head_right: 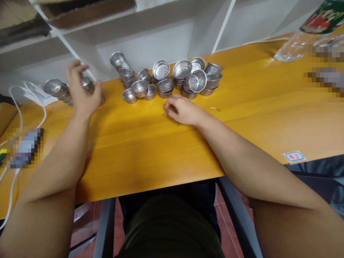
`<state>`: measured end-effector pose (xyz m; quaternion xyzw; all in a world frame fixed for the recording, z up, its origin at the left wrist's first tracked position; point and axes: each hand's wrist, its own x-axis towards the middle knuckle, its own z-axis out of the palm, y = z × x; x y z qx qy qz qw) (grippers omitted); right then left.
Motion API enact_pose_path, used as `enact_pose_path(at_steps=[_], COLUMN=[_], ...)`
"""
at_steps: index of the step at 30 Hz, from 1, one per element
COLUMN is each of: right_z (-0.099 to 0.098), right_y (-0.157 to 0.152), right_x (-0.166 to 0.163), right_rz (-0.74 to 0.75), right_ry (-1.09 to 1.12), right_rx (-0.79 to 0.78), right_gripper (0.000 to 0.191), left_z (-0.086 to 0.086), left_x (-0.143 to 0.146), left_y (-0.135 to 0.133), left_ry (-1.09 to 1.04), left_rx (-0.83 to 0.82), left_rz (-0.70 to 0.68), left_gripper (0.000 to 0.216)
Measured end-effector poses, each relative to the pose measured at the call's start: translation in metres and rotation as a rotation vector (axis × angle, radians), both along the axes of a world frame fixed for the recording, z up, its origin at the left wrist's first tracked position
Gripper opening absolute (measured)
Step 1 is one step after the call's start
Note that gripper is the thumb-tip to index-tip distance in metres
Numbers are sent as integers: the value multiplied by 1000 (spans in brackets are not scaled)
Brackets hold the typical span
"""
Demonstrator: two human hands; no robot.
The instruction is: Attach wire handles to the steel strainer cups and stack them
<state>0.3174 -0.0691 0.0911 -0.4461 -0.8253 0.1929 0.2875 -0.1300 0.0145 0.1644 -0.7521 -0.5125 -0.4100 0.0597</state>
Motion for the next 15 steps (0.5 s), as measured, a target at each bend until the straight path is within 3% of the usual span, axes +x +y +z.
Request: enact_pose_path(at_steps=[2, 5, 8, 11, 15], right_z=[1, 3, 3, 1, -1], right_y=[-1, -3, -4, -4, -4], right_x=[-1, -4, -6, -7, -8], right_rz=[-1, -8, -3, 3, 2], right_ry=[15, 42, 57, 75, 71], right_rx=[1, 10, 25, 28, 16], right_gripper=[7, 7, 6, 6, 8], left_z=[-12, -40, -61, -67, -64], left_x=[21, 43, 47, 42, 40], left_y=[-7, -10, -6, -3, -6], left_ry=[31, 63, 101, 117, 82], left_rx=[-154, -333, -403, -425, -395], left_rz=[-103, -212, -214, -186, -184], left_gripper=[56, 62, 51, 30, 36])
